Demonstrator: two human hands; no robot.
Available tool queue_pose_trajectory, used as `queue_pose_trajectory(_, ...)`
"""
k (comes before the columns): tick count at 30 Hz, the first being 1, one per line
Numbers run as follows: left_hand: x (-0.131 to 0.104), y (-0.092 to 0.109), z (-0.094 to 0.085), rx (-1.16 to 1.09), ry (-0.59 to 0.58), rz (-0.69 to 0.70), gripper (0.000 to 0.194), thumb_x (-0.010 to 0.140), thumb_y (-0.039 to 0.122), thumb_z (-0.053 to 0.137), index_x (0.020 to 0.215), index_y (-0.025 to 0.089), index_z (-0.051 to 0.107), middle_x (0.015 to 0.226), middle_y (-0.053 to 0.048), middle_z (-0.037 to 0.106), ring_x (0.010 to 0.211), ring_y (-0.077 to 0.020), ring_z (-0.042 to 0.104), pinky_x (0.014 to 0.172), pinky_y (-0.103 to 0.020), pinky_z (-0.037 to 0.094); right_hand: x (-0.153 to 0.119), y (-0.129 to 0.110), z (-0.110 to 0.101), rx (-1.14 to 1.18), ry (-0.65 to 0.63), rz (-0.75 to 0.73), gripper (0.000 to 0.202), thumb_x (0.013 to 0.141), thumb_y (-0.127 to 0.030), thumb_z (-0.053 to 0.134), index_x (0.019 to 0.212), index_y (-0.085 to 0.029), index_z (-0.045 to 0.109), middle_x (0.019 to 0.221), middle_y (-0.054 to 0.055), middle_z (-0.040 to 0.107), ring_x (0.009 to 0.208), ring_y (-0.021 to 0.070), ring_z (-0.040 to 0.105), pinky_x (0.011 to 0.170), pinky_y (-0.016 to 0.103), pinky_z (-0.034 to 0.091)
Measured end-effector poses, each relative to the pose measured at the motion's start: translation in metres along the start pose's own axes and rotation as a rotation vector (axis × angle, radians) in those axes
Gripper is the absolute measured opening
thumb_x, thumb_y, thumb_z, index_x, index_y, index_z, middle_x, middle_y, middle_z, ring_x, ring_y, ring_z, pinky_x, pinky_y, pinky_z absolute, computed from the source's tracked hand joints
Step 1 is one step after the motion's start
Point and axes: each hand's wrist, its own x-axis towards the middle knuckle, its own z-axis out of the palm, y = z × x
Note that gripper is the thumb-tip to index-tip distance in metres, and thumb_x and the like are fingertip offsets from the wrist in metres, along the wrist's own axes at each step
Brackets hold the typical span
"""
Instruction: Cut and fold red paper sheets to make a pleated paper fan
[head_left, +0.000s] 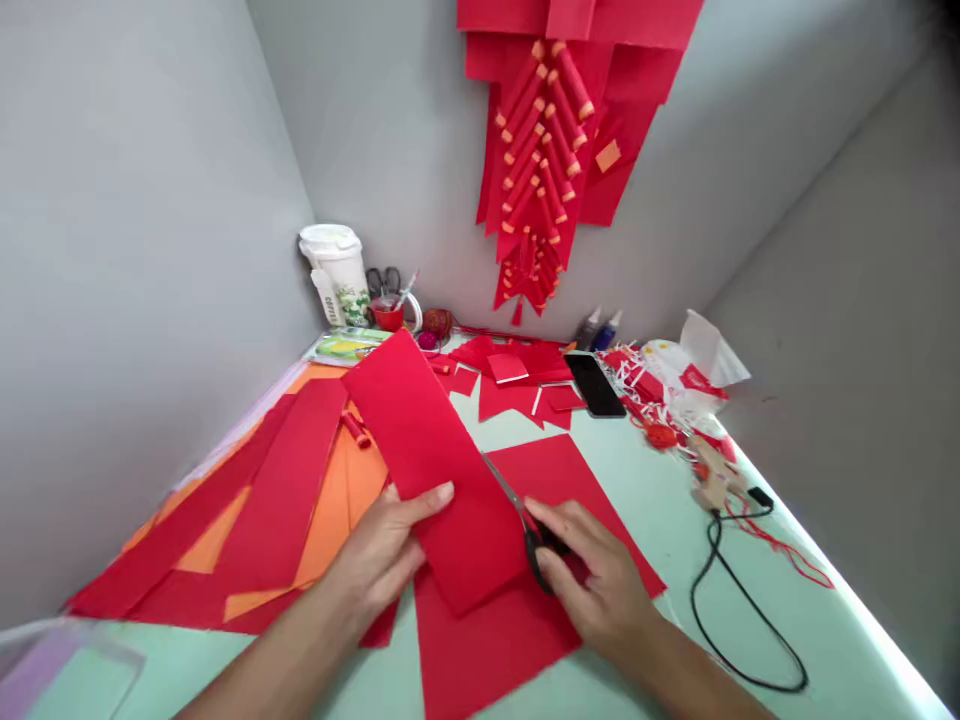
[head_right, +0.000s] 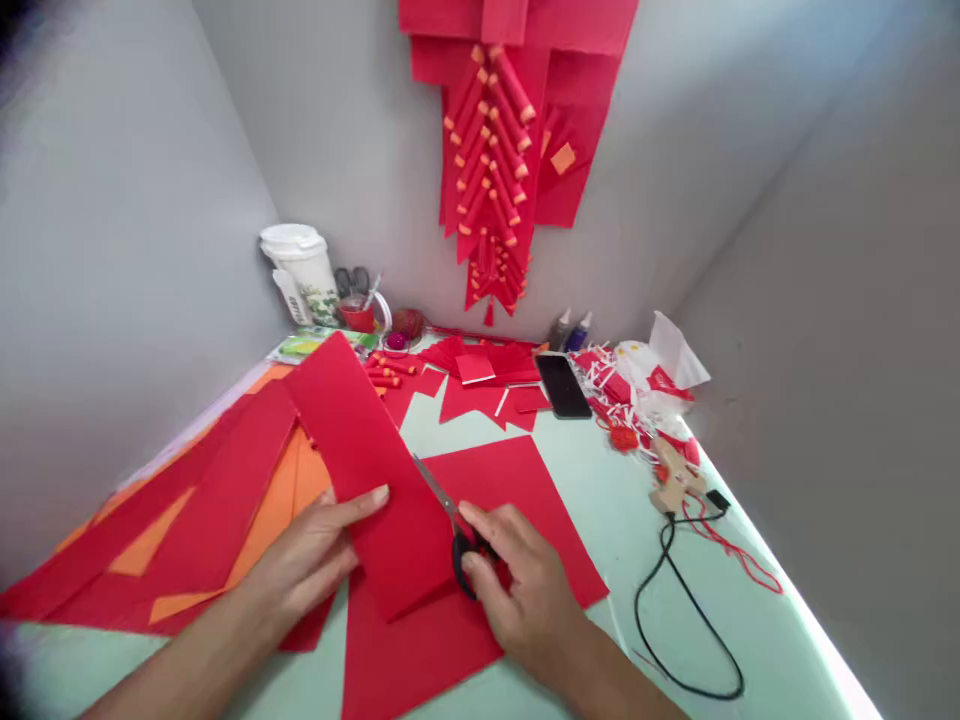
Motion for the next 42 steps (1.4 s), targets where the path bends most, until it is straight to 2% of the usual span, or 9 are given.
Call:
queue_pose_trajectory(4,-0.0093,0.0036,0.0021,0.009,-0.004,-0.013,0.06,0.073,0.005,0.075,0.129,0.014,0.056,0.113,-0.019,0.072,0.102,-0.035,0.069,0.085,-0.047,0.059,0.0018,-0.0015,0.0009,0.028,-0.003,0.035,0.046,0.093,-0.016,0.05,0.137,-0.027,0.05,0.1,0.005,0.062,0.089,0.0174,0.059,0.08,0.027,0.05)
queue_pose_trajectory(9,-0.0088,0.0047,0.002,-0.007,-0.014,-0.007,0.062,0.073,0.005,0.075,0.131,0.016,0.055,0.121,-0.019,0.069,0.107,-0.0353,0.067,0.088,-0.048,0.058,0.0028,-0.0024,-0.0002,0.103,-0.026,0.11,0.045,0.092,-0.017,0.052,0.135,-0.03,0.05,0.103,0.004,0.06,0.091,0.018,0.059,0.08,0.027,0.05)
queue_pose_trajectory(25,-0.0085,0.0045,0.0013,0.0,-0.015,-0.007,0.058,0.074,0.006,0.075,0.129,0.014,0.056,0.125,-0.02,0.067,0.108,-0.0351,0.066,0.088,-0.048,0.057,0.0033,-0.0023,-0.0019,0.033,-0.025,0.033,0.046,0.092,-0.015,0.051,0.137,-0.026,0.049,0.105,0.007,0.06,0.094,0.0199,0.058,0.083,0.031,0.048)
queue_pose_trajectory(29,-0.0086,0.0047,0.0014,0.002,-0.016,-0.007,0.059,0.073,0.007,0.076,0.129,0.014,0.056,0.122,-0.02,0.068,0.106,-0.035,0.067,0.088,-0.047,0.058,0.0021,-0.0015,-0.0015,0.028,-0.028,0.039,0.045,0.092,-0.015,0.05,0.136,-0.025,0.05,0.105,0.007,0.06,0.094,0.0195,0.058,0.083,0.03,0.048)
queue_pose_trajectory(33,-0.0092,0.0049,0.003,0.007,-0.01,-0.009,0.06,0.072,0.008,0.077,0.128,0.014,0.057,0.118,-0.019,0.07,0.103,-0.0345,0.069,0.086,-0.047,0.058,0.0022,-0.0013,-0.0011,0.045,-0.02,0.079,0.042,0.092,-0.016,0.05,0.133,-0.026,0.052,0.097,0.004,0.059,0.086,0.0174,0.057,0.078,0.028,0.048)
queue_pose_trajectory(42,-0.012,-0.0022,0.0041,0.049,-0.079,-0.073,0.052,0.072,0.009,0.077,0.122,0.012,0.062,0.103,-0.018,0.075,0.086,-0.0316,0.074,0.085,-0.046,0.058,0.0056,0.0011,-0.001,0.115,0.0,0.131,0.042,0.09,-0.018,0.053,0.132,-0.026,0.054,0.098,0.005,0.06,0.086,0.0184,0.058,0.077,0.027,0.049)
